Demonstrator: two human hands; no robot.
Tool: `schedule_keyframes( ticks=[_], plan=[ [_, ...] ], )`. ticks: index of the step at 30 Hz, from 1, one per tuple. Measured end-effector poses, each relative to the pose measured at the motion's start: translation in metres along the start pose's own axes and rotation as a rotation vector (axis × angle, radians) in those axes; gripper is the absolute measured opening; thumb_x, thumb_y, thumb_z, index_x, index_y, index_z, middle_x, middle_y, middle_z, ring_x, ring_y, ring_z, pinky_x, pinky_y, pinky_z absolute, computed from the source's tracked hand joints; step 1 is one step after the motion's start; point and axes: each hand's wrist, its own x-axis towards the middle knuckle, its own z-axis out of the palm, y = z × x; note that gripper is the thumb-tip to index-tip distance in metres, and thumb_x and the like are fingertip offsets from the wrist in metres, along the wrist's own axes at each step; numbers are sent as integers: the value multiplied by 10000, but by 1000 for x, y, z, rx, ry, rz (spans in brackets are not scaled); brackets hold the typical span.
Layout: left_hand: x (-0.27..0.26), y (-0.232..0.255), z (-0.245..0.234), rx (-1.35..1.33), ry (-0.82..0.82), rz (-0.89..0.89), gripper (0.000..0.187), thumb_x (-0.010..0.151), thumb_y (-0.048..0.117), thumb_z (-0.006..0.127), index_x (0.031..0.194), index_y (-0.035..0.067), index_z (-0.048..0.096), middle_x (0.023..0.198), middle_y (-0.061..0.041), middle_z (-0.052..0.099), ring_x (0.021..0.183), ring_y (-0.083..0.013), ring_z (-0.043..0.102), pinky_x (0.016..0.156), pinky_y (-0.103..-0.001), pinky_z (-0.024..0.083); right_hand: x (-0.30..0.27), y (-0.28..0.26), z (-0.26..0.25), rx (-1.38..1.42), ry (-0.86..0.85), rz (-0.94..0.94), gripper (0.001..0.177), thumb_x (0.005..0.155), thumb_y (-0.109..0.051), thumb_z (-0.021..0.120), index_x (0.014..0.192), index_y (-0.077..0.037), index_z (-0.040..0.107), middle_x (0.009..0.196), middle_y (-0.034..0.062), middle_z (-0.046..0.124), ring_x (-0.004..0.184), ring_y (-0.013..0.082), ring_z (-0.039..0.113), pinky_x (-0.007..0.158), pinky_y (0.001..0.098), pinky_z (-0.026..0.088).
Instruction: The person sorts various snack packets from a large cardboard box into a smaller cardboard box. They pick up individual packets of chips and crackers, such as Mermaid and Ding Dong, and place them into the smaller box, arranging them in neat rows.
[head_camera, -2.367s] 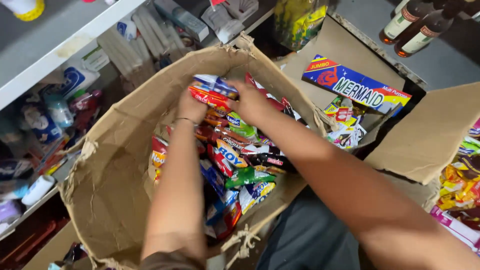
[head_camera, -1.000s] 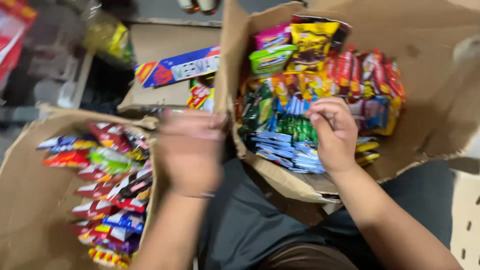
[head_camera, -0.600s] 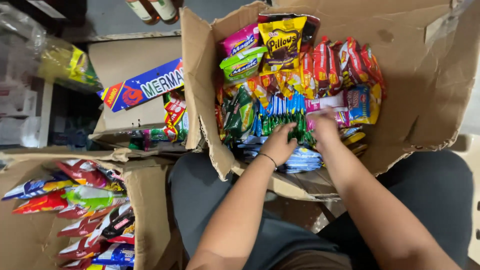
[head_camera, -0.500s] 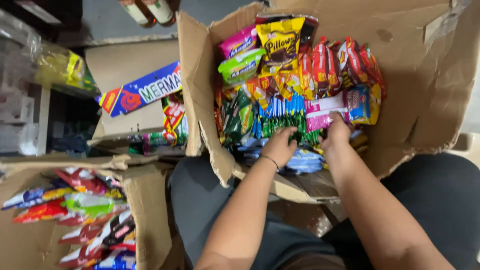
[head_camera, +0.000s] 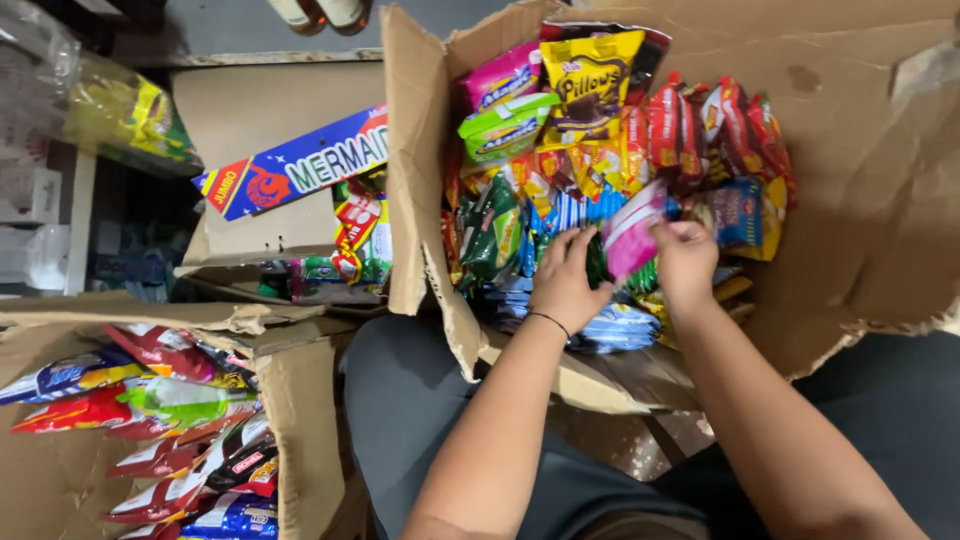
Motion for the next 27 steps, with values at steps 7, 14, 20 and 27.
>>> schedule_keyframes(
  ticks=[7,14,20,27],
  plan=[
    [12,-22,34,-588,78,-201,758,759,279,782,1426,84,478,1352,-175,635,1275,-336,610,1091,-431,492,-84,-119,78,17,-493,-167,145,944,-83,736,1055,-42,654,920,-1,684,817,40,625,727,210,514],
    [20,-119,125,-344,2,96,554,1037,305,572,1522,66,449,1572,-194,475,1462,-315,449,1197,-442,338,-85,-149,160,-563,-684,-929,371,865,-1,723,1211,-128,684,1111,82,687,1039,274,669,902,377,563],
    [16,-162,169,-210,-228,70,526,1024,374,522,1483,117,512,1594,-137,467,1482,-266,413,1217,-392,312,-72,-109,175,-1053,-805,-1047,705,695,-38,684,1394,-129,651,1326,67,613,1277,298,514,1049,506,364],
    [5,-65,70,9,-527,-298,615,923,349,585,1482,163,412,1482,-123,461,1321,-266,488,1075,-375,401,-64,-134,125,-1158,-660,-1017,459,683,-262,814,1124,-290,691,1378,13,601,1363,303,470,1146,534,293]
  ],
)
